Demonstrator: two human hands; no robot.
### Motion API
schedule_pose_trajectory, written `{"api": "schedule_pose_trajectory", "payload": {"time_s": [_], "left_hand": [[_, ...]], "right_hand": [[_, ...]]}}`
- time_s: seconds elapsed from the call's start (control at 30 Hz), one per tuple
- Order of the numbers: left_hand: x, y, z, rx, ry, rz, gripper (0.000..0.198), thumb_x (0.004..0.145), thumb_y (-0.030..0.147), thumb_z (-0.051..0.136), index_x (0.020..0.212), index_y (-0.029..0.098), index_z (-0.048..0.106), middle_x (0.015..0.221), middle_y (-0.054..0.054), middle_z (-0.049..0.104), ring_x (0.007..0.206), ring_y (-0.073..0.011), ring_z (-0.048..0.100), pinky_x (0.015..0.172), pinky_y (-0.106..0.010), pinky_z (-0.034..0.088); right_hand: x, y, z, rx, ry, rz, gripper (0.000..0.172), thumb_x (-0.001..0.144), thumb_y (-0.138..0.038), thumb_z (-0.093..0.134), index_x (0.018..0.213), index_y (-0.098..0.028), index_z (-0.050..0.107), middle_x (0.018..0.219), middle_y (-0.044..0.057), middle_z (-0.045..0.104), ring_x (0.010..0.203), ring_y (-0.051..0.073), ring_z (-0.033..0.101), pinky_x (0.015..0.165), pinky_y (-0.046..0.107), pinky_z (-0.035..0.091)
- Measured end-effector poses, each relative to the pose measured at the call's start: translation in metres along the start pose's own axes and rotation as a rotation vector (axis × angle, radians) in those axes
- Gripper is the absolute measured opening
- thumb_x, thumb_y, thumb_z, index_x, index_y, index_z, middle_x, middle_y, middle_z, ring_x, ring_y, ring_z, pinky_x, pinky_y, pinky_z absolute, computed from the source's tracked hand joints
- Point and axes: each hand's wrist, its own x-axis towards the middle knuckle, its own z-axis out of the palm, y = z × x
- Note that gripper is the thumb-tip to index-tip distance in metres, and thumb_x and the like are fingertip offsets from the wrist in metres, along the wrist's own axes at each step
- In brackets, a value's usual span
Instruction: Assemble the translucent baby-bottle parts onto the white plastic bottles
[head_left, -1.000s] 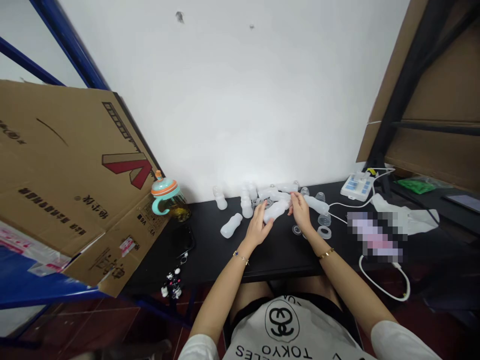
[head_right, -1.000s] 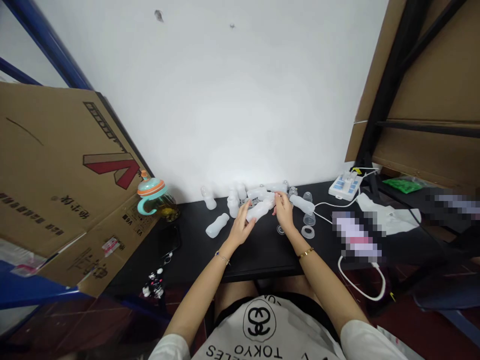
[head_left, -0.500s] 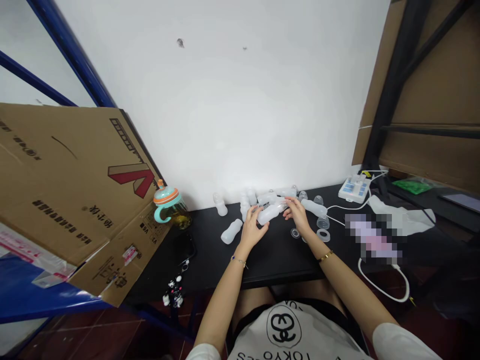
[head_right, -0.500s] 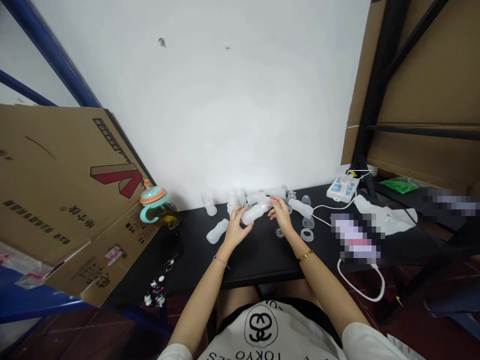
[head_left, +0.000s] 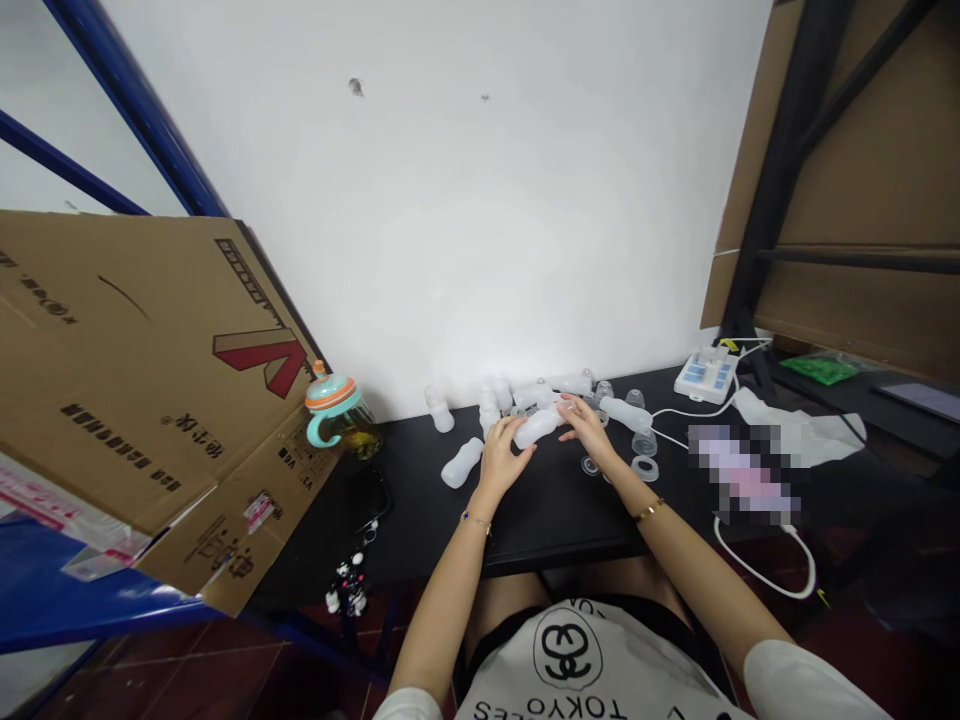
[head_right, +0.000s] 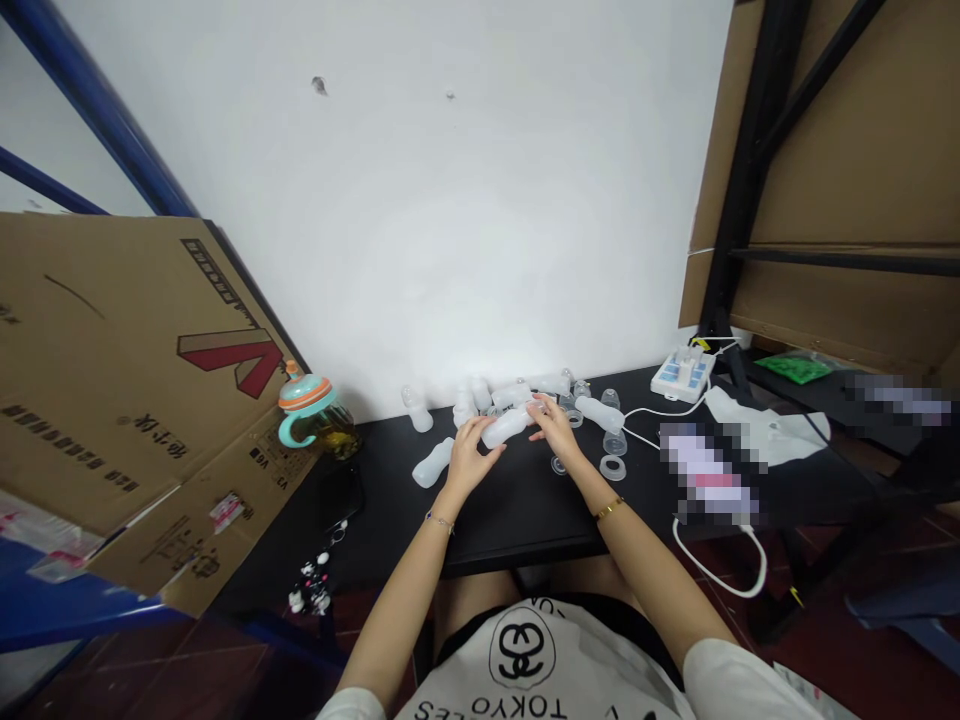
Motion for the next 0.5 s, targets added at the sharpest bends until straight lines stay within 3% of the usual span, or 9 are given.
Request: {"api": "schedule_pose_trajectory", "payload": {"time_s": [0.17,0.37,0.5], "left_hand": [[-0.002,0.003,0.002,-0.002,0.025,0.048,0.047,0.083,0.025,0.078,0.127,0.026,0.063,0.12,-0.007,0.065,0.115,-0.0252,0.063,0.101,-0.045,0.054],[-0.003,0.002,0.005,0.039,0.038,0.099,0.043,0.083,0.022,0.077,0.124,0.025,0.063,0.117,-0.007,0.066,0.113,-0.0249,0.063,0.099,-0.044,0.054],[-0.004,0.003,0.007,0.067,0.079,0.169,0.043,0.084,0.024,0.078,0.124,0.023,0.062,0.117,-0.008,0.066,0.112,-0.0247,0.063,0.098,-0.043,0.055]], "right_hand": [[-0.005,0.002,0.005,-0.163,0.032,-0.094,0.088,0.073,-0.051,0.078,0.15,-0.029,0.043,0.149,0.014,0.047,0.101,0.025,0.066,0.052,0.027,0.062],[-0.002,0.011,0.002,-0.24,0.047,-0.058,0.071,0.077,-0.05,0.076,0.139,-0.024,0.058,0.139,0.014,0.056,0.081,0.019,0.067,0.065,0.034,0.065],[0.002,0.018,0.0,-0.191,0.053,-0.064,0.097,0.071,-0.046,0.084,0.155,-0.029,0.038,0.155,0.014,0.045,0.104,0.025,0.07,0.086,0.04,0.063]]}}
